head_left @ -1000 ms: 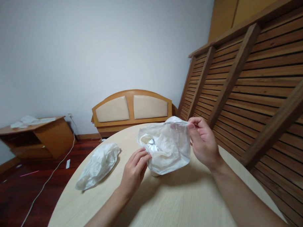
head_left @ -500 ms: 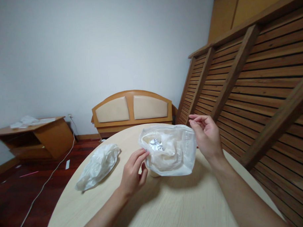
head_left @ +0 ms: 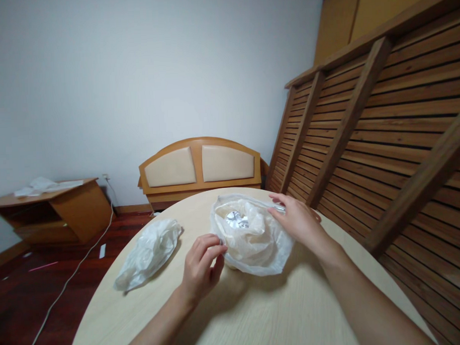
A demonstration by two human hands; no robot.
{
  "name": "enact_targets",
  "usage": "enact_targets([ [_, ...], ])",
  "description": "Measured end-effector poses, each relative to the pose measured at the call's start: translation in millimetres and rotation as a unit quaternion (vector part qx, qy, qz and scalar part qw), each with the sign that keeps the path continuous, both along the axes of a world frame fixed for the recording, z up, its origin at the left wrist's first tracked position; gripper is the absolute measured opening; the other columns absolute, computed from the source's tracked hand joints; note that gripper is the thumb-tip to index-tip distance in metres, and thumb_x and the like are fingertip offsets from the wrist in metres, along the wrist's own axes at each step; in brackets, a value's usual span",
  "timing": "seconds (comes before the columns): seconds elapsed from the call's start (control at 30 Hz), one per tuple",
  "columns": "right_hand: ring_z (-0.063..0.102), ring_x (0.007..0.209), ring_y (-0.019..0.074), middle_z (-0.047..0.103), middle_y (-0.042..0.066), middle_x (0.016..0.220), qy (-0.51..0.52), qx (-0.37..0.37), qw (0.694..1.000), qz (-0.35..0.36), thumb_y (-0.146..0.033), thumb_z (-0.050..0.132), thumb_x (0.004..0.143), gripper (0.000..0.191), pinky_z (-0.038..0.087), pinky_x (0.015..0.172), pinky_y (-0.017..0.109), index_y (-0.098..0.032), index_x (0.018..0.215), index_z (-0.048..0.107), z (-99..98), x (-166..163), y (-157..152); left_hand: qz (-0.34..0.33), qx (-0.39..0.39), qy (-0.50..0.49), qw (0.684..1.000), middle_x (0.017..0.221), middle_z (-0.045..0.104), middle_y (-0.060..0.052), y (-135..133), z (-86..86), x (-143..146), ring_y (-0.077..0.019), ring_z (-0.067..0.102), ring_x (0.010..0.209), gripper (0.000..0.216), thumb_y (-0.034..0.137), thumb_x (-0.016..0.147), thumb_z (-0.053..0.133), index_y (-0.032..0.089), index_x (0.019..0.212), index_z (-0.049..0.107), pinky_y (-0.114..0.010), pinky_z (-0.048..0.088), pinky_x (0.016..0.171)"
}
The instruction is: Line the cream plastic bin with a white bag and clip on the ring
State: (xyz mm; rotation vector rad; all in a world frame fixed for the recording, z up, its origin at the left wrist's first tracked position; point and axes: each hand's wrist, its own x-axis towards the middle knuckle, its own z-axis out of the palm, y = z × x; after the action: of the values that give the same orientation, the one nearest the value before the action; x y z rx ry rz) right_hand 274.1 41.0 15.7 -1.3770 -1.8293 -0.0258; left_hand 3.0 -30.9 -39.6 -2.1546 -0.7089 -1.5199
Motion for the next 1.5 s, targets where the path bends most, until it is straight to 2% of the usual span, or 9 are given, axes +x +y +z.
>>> enact_targets([
  [0.13, 0.074, 0.087, 0.0295, 0.079, 0.009, 0.092, 0.000, -0.020, 1.000, -0.015, -0.029, 0.063, 0.087, 0.022, 0.056, 0.072, 0.038, -0.023, 0.102, 0.078, -1.6, 4.2, 3.1, -0.036, 0.008, 0.012, 0.999, 0.091, 0.067, -0.009, -1.3, -0.8, 0.9, -0.0212, 0.068, 0.097, 0.016, 0.011, 0.094, 0.051, 0.018, 0.102, 0.062, -0.034, 0.061, 0.082],
  [0.27, 0.074, 0.088, 0.0287, 0.079, 0.009, 0.092, 0.044, -0.012, 0.999, 0.018, -0.029, 0.061, 0.087, 0.020, 0.055, 0.078, 0.039, -0.021, 0.091, 0.078, 3.0, 1.7, 4.7, -0.062, 0.005, 0.021, 0.998, 0.091, 0.067, -0.011, -0.8, -3.6, 2.1, -0.0221, 0.069, 0.100, 0.014, 0.011, 0.094, 0.052, 0.016, 0.101, 0.063, -0.034, 0.061, 0.085],
  [0.53, 0.071, 0.085, 0.0232, 0.076, 0.008, 0.091, 0.200, 0.029, 0.973, 0.114, -0.038, 0.063, 0.087, 0.025, 0.054, 0.082, 0.037, -0.017, 0.093, 0.074, 17.0, -9.8, -1.2, -0.074, 0.010, 0.047, 0.996, 0.085, 0.069, -0.010, -2.7, 1.4, 5.9, -0.0226, 0.070, 0.095, 0.015, 0.009, 0.090, 0.051, 0.016, 0.098, 0.062, -0.039, 0.063, 0.086],
  [0.83, 0.070, 0.104, 0.0219, 0.076, 0.008, 0.108, 0.282, 0.023, 0.924, 0.258, -0.038, 0.066, 0.091, 0.019, 0.054, 0.094, 0.038, -0.021, 0.097, 0.071, 37.0, -28.4, -33.1, -0.065, -0.014, 0.033, 0.997, 0.089, 0.071, -0.010, -1.4, -0.1, 5.4, -0.0229, 0.070, 0.098, 0.020, 0.006, 0.088, 0.052, 0.018, 0.101, 0.062, -0.037, 0.062, 0.083],
  [0.97, 0.071, 0.099, 0.0213, 0.077, 0.006, 0.104, 0.246, 0.008, 0.926, 0.287, -0.036, 0.067, 0.091, 0.016, 0.056, 0.091, 0.036, -0.022, 0.096, 0.073, 41.9, -32.4, -47.5, -0.018, -0.018, -0.023, 0.999, 0.091, 0.070, -0.008, -2.0, 1.8, 3.9, -0.0199, 0.069, 0.090, 0.024, 0.005, 0.088, 0.056, 0.020, 0.104, 0.063, -0.033, 0.060, 0.079],
  [1.07, 0.072, 0.094, 0.0203, 0.078, 0.005, 0.098, 0.170, -0.012, 0.938, 0.302, -0.031, 0.065, 0.092, 0.013, 0.056, 0.086, 0.034, -0.023, 0.095, 0.075, 43.3, -34.0, -54.8, -0.001, -0.023, -0.060, 0.998, 0.090, 0.069, -0.007, -2.3, 4.2, 2.6, -0.0181, 0.068, 0.085, 0.025, 0.004, 0.088, 0.057, 0.020, 0.107, 0.062, -0.031, 0.059, 0.075],
  [1.23, 0.071, 0.089, 0.0179, 0.078, 0.002, 0.095, 0.053, -0.014, 0.939, 0.340, -0.020, 0.064, 0.091, 0.013, 0.053, 0.083, 0.031, -0.024, 0.096, 0.076, 43.4, -39.9, -61.2, -0.017, -0.017, -0.065, 0.998, 0.086, 0.069, -0.005, -4.3, 6.9, 3.6, -0.0157, 0.067, 0.079, 0.022, 0.005, 0.089, 0.060, 0.020, 0.105, 0.061, -0.027, 0.057, 0.071],
  [1.37, 0.070, 0.088, 0.0180, 0.077, 0.003, 0.093, 0.039, 0.006, 0.940, 0.338, -0.019, 0.064, 0.090, 0.013, 0.053, 0.080, 0.031, -0.024, 0.094, 0.076, 43.2, -47.4, -64.2, -0.039, -0.012, -0.055, 0.998, 0.083, 0.069, -0.003, -8.2, 9.0, 6.8, -0.0143, 0.067, 0.074, 0.015, 0.010, 0.092, 0.061, 0.021, 0.102, 0.062, -0.025, 0.056, 0.067],
  [1.5, 0.070, 0.081, 0.0169, 0.078, 0.002, 0.091, 0.037, -0.017, 0.941, 0.336, -0.021, 0.066, 0.089, 0.012, 0.053, 0.076, 0.030, -0.023, 0.095, 0.076, 40.9, -54.7, -67.4, -0.053, -0.012, -0.053, 0.997, 0.082, 0.070, -0.003, -11.3, 10.4, 9.1, -0.0143, 0.067, 0.074, 0.012, 0.011, 0.092, 0.062, 0.020, 0.100, 0.061, -0.025, 0.056, 0.066],
])
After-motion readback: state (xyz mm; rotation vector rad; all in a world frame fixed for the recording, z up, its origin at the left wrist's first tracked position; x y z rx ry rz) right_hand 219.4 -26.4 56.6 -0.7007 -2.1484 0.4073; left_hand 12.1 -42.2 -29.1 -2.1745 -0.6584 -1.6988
